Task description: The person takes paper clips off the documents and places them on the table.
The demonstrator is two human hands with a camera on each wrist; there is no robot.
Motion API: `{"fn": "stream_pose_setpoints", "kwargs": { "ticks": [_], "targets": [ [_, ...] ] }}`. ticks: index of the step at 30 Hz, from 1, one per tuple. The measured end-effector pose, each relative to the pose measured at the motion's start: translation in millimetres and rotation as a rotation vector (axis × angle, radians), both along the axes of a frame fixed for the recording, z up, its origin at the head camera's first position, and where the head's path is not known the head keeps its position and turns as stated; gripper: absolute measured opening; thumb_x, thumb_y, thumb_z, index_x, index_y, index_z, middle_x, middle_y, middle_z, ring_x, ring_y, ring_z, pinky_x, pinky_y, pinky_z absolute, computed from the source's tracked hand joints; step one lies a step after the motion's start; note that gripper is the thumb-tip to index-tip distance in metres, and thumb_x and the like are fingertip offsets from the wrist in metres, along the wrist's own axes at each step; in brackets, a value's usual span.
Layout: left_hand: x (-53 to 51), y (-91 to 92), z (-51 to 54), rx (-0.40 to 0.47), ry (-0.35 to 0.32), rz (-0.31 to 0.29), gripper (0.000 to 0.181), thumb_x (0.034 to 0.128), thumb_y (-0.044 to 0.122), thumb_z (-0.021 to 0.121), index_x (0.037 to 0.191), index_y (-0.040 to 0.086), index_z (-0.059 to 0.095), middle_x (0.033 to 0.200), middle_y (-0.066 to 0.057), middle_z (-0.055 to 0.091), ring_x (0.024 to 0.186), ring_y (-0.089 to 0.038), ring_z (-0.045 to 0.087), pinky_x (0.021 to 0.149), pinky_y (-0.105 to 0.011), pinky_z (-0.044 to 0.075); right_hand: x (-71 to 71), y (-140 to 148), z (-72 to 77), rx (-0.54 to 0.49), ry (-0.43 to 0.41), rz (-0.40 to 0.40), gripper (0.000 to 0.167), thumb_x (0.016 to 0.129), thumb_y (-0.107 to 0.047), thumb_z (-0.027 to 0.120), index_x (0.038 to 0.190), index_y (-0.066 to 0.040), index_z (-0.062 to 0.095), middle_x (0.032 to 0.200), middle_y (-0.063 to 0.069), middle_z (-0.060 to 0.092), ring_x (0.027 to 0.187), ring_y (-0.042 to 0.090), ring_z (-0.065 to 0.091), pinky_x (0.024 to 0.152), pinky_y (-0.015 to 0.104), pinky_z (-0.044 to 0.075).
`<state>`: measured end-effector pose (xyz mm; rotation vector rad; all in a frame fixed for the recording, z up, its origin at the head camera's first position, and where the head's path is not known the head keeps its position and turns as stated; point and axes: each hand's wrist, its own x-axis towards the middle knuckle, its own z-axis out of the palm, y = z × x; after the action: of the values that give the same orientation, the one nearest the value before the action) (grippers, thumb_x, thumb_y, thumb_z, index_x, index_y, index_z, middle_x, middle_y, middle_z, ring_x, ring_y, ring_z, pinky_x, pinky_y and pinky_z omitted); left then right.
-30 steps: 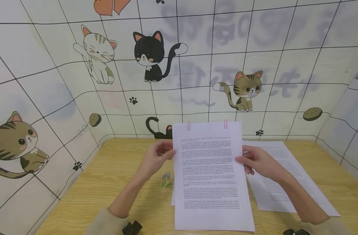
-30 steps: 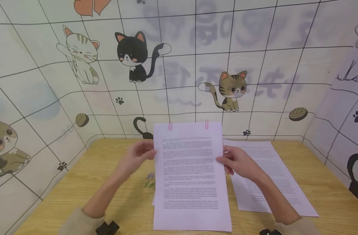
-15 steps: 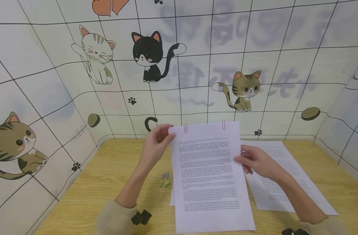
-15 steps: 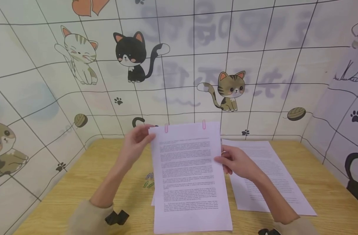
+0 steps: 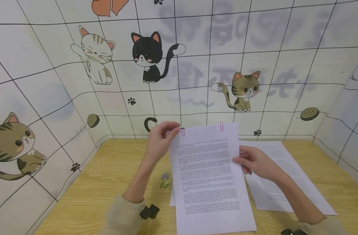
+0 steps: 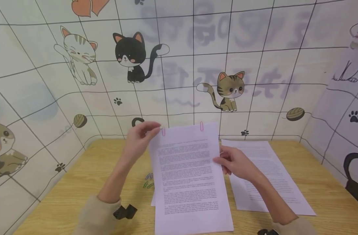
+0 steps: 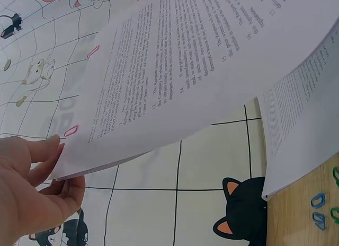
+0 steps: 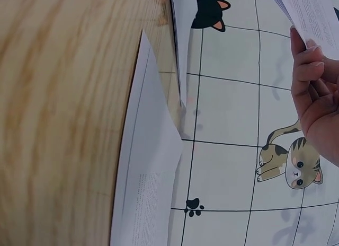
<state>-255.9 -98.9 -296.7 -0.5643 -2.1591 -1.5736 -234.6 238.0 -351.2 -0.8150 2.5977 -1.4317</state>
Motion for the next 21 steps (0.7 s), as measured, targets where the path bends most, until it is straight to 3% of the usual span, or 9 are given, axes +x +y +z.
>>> {"fn": "stream_pose_setpoints", "kwargs": {
  "ticks": [8, 21],
  "targets": [
    [2.3, 2.6, -0.4, -0.007, 0.002, 0.024, 0.011, 0.0933, 0.015, 0.074, 0.101, 0.007, 0.076, 0.097, -0.002, 0.073, 0.086, -0.017, 0.064, 0.071, -0.027, 0.049, -0.2, -2.2, -1.2, 0.011, 0.038, 0.007, 0.017, 0.100, -0.006, 0.062, 0.113, 0.003, 0.058, 0.077, 0.004, 0.068, 0.049, 0.012, 0.050, 0.045, 0.025, 0.041],
    [2.9, 3.5, -0.8, -0.065, 0.008, 0.052, 0.010, 0.0917, 0.016, 0.076, 0.095, 0.007, 0.075, 0.088, -0.001, 0.071, 0.080, -0.017, 0.064, 0.076, -0.031, 0.050, 1.3, -2.2, -0.6, 0.028, 0.037, -0.009, 0.019, 0.099, -0.007, 0.063, 0.116, 0.002, 0.059, 0.079, 0.003, 0.068, 0.050, 0.012, 0.050, 0.046, 0.023, 0.040]
  ]
}}
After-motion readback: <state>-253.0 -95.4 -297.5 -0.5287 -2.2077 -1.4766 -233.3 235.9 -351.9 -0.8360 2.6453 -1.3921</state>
